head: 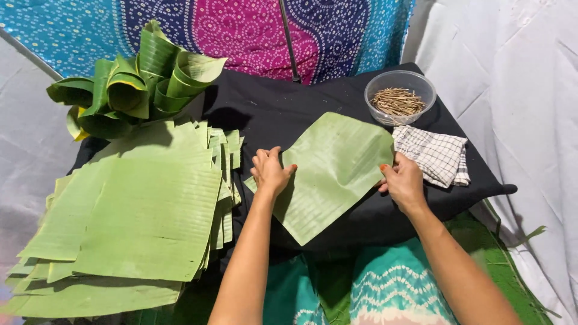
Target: Cleaning banana leaves with a cloth and rolling them into cone shapes secured with toothpicks.
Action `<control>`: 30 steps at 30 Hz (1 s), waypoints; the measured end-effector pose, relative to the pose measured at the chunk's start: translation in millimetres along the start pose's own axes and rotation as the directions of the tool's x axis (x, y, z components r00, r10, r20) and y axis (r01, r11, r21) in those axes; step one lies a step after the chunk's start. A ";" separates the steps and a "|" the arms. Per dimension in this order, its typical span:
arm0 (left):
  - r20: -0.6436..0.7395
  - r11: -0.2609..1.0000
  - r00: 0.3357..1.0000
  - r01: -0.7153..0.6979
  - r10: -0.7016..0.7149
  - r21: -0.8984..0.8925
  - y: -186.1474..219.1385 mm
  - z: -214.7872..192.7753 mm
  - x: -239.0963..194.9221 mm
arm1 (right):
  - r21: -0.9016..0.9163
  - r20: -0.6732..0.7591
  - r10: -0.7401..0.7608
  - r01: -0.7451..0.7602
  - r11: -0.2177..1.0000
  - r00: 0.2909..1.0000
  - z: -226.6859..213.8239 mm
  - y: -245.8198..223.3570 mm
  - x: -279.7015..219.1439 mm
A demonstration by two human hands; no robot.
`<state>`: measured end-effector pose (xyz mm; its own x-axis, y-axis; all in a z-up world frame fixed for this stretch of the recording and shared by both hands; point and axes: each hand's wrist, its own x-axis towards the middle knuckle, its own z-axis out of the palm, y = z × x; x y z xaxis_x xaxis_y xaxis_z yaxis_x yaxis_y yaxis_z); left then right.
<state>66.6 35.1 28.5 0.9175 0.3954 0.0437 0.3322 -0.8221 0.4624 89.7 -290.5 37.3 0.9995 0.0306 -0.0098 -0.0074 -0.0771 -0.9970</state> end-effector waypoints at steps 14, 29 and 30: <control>-0.094 0.866 0.995 -0.068 0.024 -0.496 -6.0 -32.1 -15.9 | 0.143 -0.152 -0.131 0.153 0.978 0.980 -3.5 60.5 25.8; -0.385 0.738 0.900 -0.399 0.203 -0.544 5.6 -44.3 -46.4 | 0.277 0.293 0.130 -0.214 0.937 0.947 45.5 -42.2 -6.6; -0.359 0.725 0.914 -0.377 0.190 -0.576 6.7 -47.5 -46.3 | 0.272 0.214 0.040 -0.099 0.957 0.976 49.7 -41.0 -2.1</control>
<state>16.0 30.7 71.6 0.8230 0.3521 0.4457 -0.2312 -0.5090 0.8291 86.4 -237.8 74.4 0.9686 0.2396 -0.0658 -0.1143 0.1946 -0.9742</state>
